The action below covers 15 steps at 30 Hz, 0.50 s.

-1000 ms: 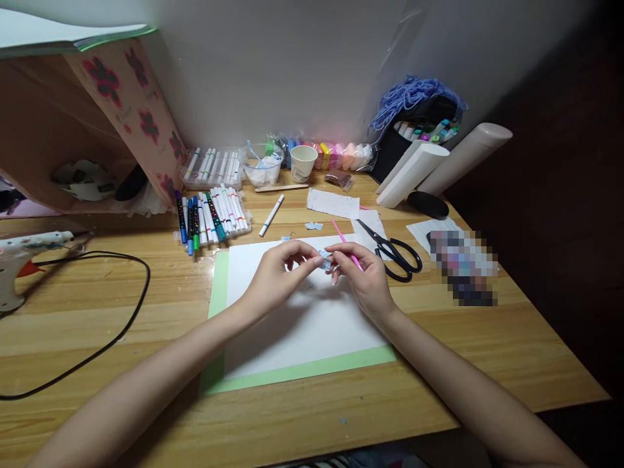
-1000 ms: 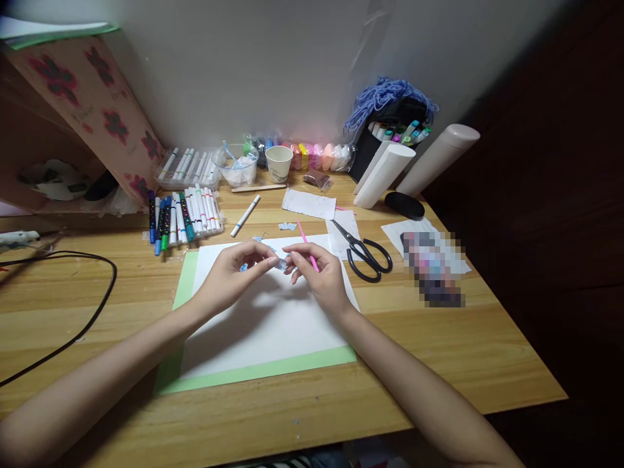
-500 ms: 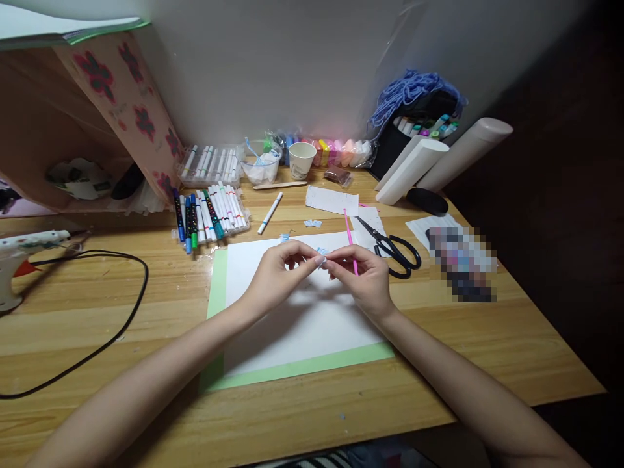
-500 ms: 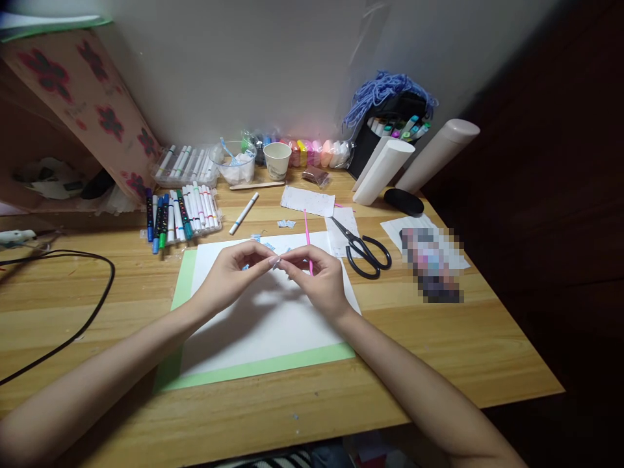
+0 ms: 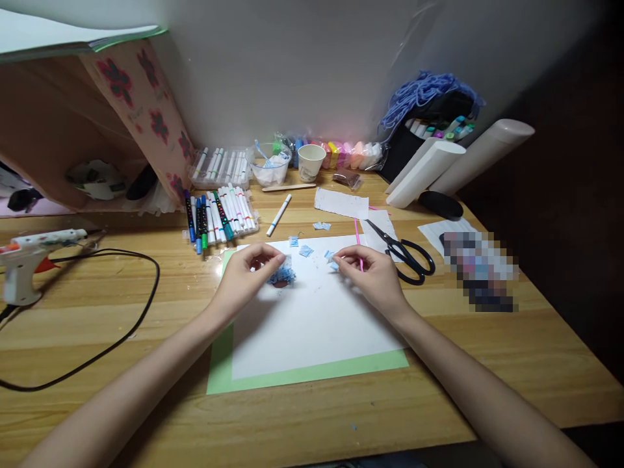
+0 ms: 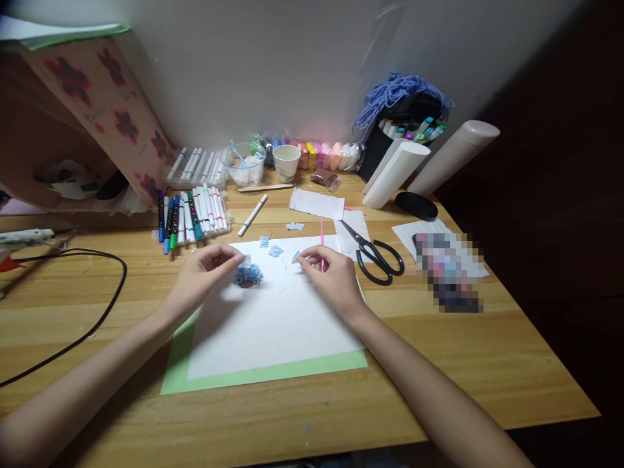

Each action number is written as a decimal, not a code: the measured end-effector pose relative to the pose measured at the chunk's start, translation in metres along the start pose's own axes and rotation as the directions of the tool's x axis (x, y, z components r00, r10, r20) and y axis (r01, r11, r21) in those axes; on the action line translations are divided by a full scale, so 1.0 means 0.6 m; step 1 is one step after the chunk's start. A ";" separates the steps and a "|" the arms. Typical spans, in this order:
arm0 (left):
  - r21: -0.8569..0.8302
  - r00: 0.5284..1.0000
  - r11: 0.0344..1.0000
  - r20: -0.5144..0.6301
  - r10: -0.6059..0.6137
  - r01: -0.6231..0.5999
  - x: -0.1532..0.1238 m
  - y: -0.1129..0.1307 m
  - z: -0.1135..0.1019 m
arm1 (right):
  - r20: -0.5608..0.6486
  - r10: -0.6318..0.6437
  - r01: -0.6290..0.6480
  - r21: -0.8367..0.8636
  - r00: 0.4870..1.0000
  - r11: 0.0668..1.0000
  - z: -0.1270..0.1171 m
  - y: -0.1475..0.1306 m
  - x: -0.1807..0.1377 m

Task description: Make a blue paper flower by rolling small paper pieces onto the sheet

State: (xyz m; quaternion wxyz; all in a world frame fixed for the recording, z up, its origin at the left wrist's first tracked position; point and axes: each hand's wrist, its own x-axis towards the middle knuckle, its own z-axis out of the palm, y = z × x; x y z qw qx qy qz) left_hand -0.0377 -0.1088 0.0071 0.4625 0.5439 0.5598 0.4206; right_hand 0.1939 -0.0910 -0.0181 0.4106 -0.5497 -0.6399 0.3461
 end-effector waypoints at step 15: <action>0.228 0.989 0.966 0.108 0.102 -0.125 -0.064 -0.052 -0.025 | -0.007 -0.312 0.312 0.052 0.950 0.949 0.014 0.021 -0.017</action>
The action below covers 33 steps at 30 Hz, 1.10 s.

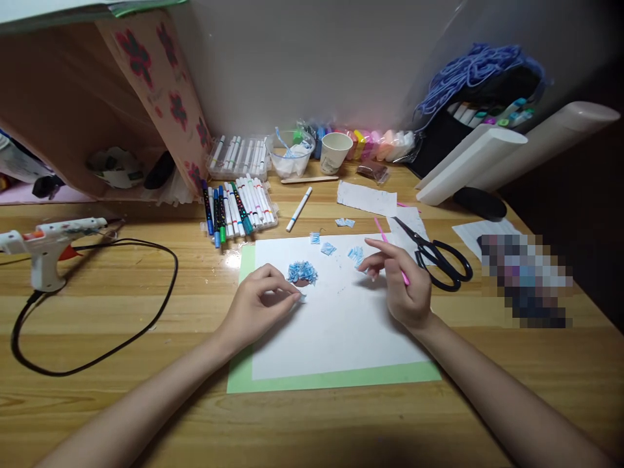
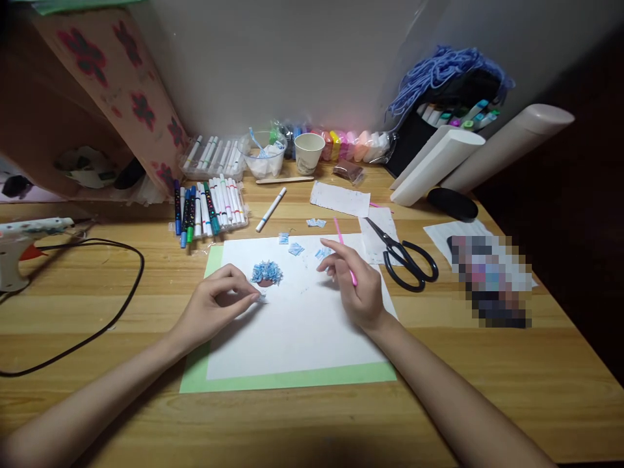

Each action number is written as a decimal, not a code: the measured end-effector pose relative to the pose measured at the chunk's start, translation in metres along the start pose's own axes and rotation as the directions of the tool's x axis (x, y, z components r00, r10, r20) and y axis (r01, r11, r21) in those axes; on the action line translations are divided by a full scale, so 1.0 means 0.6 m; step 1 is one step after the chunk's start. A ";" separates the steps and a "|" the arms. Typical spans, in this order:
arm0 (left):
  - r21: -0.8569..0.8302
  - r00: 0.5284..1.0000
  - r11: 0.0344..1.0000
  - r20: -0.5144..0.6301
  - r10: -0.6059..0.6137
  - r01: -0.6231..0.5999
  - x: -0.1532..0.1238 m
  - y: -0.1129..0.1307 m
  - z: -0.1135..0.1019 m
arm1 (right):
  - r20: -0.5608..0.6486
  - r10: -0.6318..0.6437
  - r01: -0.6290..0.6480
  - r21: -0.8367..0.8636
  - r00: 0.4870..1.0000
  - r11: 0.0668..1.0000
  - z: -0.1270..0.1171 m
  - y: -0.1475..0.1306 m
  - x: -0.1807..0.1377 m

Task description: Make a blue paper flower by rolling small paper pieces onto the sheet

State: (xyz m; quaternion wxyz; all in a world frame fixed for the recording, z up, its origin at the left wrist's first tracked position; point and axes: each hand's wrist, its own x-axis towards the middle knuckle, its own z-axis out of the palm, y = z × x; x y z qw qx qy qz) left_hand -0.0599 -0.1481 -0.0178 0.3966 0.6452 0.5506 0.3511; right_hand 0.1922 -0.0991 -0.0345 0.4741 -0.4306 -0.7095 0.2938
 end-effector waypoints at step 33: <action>0.172 0.994 0.982 -0.073 0.085 -0.072 0.019 -0.012 0.006 | 0.305 -0.022 -0.033 0.174 0.952 0.984 0.044 -0.037 -0.039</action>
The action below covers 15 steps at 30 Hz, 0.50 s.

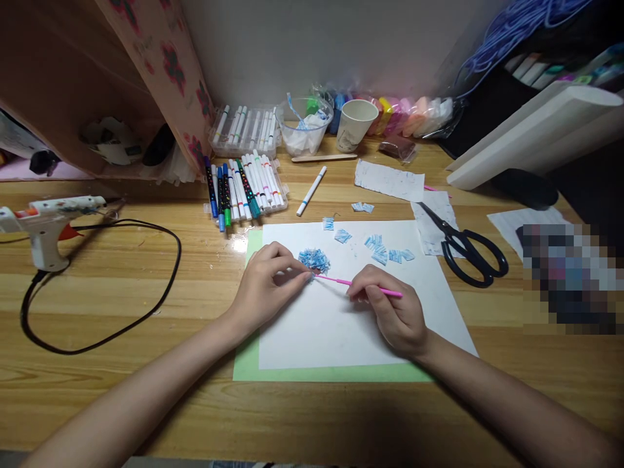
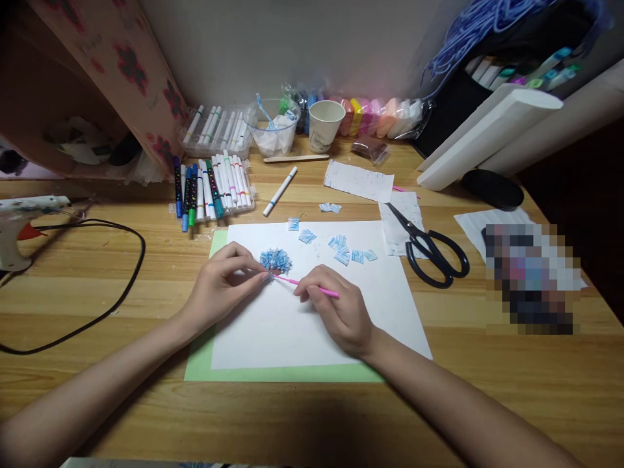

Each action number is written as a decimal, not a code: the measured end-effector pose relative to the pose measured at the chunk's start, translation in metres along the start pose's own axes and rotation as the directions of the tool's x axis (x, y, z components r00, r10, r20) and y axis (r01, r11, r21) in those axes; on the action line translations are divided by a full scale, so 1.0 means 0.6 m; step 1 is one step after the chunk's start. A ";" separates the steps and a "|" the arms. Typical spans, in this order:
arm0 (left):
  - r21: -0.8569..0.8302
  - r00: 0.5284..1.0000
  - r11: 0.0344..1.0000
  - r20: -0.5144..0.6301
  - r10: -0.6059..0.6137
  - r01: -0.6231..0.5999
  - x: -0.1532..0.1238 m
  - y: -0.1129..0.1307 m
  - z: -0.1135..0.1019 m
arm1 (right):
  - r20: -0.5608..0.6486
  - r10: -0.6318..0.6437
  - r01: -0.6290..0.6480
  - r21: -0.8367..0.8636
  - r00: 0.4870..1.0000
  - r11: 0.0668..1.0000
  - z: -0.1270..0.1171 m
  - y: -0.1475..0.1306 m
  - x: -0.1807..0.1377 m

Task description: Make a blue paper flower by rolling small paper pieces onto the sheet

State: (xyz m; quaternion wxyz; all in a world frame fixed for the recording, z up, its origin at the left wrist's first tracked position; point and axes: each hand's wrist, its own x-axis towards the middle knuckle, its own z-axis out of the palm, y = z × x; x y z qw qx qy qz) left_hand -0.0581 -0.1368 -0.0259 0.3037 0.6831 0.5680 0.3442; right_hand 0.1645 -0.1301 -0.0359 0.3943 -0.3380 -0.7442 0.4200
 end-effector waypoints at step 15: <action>0.107 0.996 0.993 -0.065 0.057 -0.050 0.019 0.005 0.008 | 0.041 -0.019 0.021 -0.053 0.999 0.998 0.003 0.000 0.009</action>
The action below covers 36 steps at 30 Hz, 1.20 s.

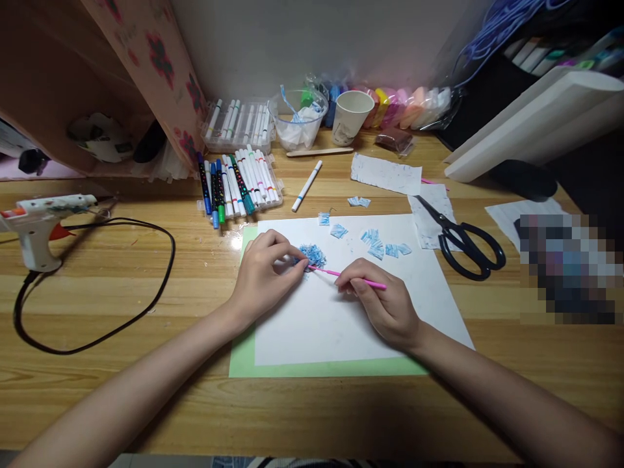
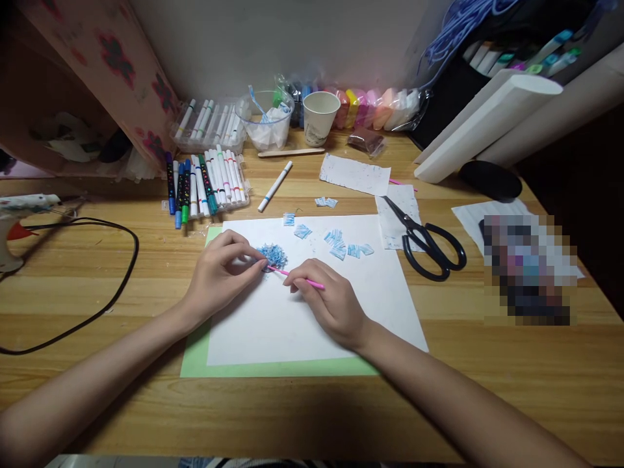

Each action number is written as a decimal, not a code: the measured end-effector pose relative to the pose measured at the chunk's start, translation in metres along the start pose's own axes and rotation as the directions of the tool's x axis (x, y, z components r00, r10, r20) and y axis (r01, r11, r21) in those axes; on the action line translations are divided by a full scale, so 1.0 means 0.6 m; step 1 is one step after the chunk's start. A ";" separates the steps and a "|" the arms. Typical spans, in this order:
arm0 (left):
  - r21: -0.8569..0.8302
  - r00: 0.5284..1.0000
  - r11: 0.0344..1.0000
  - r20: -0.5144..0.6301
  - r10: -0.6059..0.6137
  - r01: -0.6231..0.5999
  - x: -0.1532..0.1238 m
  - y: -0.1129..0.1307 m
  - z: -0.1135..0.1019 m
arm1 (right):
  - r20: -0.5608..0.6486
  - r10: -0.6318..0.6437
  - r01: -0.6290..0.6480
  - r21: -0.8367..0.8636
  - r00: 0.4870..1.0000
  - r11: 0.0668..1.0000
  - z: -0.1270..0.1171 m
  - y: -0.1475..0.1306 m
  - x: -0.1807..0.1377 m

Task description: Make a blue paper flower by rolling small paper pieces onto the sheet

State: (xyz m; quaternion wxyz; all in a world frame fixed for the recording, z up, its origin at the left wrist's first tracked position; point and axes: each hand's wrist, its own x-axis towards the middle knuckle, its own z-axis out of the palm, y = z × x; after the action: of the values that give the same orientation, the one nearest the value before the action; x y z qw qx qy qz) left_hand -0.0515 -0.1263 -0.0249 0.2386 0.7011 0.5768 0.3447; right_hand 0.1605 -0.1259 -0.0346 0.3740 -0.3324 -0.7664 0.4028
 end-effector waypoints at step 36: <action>0.058 0.993 0.998 0.114 0.009 -0.015 0.003 -0.022 -0.012 | -0.003 -0.054 0.052 -0.195 0.999 0.979 0.000 -0.005 0.018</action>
State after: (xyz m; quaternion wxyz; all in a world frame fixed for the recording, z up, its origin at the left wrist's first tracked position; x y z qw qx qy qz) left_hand -0.0650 -0.1221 -0.0296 0.2484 0.7298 0.5679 0.2885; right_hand 0.1543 -0.1183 -0.0289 0.3532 -0.3485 -0.8093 0.3145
